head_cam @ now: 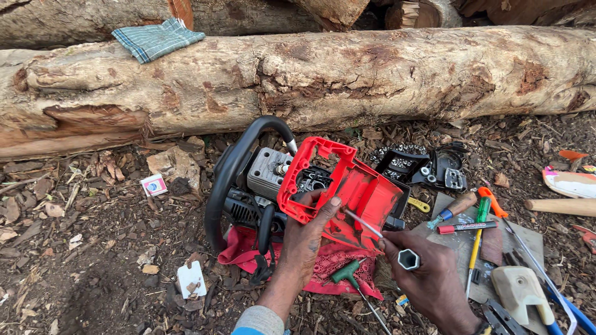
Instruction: The person cleans the carburetor area of a disassembled chainsaw using a brush and a T-handle wrench. They then pick up the red plastic engine cover and scrape out debris from its interior using the wrench.
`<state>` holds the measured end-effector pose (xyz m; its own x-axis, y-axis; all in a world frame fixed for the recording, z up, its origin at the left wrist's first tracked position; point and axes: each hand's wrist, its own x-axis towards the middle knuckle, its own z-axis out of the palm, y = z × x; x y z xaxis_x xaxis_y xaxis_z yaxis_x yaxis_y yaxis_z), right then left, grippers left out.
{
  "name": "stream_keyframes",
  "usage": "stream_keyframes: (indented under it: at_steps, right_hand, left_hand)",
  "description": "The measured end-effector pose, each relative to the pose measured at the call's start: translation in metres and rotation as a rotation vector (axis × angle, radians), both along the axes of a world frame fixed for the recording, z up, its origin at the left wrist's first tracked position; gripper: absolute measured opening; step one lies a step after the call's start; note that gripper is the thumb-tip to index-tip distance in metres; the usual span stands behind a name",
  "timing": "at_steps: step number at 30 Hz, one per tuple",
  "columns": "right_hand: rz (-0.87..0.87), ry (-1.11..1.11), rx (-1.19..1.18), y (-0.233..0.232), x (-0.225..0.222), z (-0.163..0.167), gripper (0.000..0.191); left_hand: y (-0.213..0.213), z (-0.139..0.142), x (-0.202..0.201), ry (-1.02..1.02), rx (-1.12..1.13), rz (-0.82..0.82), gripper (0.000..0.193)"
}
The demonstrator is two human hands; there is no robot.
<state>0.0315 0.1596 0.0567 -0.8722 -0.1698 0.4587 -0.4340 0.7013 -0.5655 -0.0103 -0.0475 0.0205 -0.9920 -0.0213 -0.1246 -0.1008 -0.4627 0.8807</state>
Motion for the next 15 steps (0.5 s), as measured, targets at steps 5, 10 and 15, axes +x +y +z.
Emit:
stream_keyframes:
  at_steps: [5,10,15]
  right_hand:
    - [-0.153,-0.312,-0.085,-0.0051,-0.0021,0.0027,0.02]
    - [-0.085,-0.263,0.002,0.0024,-0.007,0.0084,0.02]
    - [0.016,0.008,0.057,0.0026,-0.0021,-0.0007,0.019]
  left_hand:
    - [-0.0013,0.0011,0.0009,-0.112,0.004,-0.012,0.058]
    - [0.0013,0.0009,0.001,0.018,-0.016,-0.013,0.058]
    - [0.0007,-0.0016,0.0009,-0.047,-0.104,-0.003,0.056]
